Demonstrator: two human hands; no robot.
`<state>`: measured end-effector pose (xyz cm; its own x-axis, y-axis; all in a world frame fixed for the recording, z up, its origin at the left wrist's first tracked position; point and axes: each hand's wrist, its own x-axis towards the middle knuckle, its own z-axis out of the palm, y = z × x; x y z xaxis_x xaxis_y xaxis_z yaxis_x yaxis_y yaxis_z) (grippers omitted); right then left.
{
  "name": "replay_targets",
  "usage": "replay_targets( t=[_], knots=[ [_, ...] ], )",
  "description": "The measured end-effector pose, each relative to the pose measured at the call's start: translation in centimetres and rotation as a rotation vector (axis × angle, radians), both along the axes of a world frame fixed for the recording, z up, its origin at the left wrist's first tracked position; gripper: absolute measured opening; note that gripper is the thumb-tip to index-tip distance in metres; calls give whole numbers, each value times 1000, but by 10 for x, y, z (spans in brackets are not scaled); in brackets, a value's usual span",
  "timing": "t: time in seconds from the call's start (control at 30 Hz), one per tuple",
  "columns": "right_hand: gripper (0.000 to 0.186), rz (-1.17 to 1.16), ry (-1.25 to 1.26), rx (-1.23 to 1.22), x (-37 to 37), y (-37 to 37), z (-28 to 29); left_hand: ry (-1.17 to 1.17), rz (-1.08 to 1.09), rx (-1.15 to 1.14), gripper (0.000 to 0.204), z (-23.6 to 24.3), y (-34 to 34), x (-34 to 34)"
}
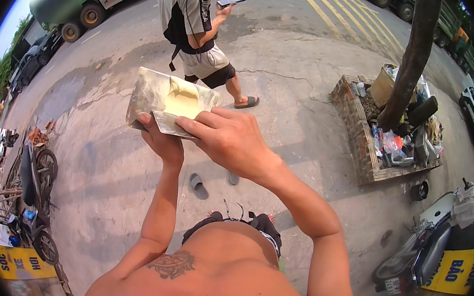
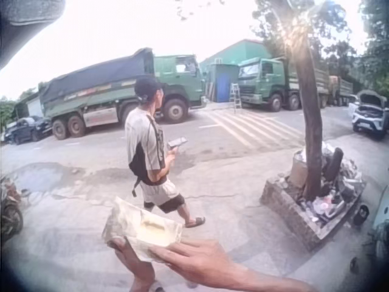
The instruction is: The person applies body filler to a green vehicle panel using metal spreaders, then scrapes and sands the surface after mixing a new batch of filler on a board.
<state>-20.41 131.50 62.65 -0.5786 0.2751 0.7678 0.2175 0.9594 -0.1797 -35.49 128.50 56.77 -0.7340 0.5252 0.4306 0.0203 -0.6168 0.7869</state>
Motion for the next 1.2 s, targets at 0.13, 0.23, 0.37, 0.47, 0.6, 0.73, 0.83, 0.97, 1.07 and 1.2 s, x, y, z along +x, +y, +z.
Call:
replay_targets(
  t=[0.13,0.23,0.37,0.47,0.6,0.73,0.83,0.97,1.07,1.2],
  knots=[
    [36,-121,112,-104,25,40,9,162,53,14,71,-15,15,10],
    [33,45,12,-41,18,31,9,34,-43,3,71,-8,17,15],
    [39,9,171,188,35,68,47,88,-48,-21,58,14,25,31],
    [31,40,259,187,18,90,47,-168,-286,-12,53,28,37,38],
    [26,82,91,-94,44,103,16,-442,-486,13,50,23,41,3],
    [28,125,337,-972,83,97,-18,-473,-341,87,56,17,45,-7],
    [38,129,909,-1358,48,78,-42,-271,-278,178,56,3,49,2],
    [39,-106,1000,-1251,24,73,-36,358,-346,-134,52,-8,34,11],
    [34,12,1184,-883,36,93,-4,699,-535,-244,48,22,16,17],
    [27,293,1420,-450,50,101,47,31,-571,-61,45,24,5,27]
  ],
)
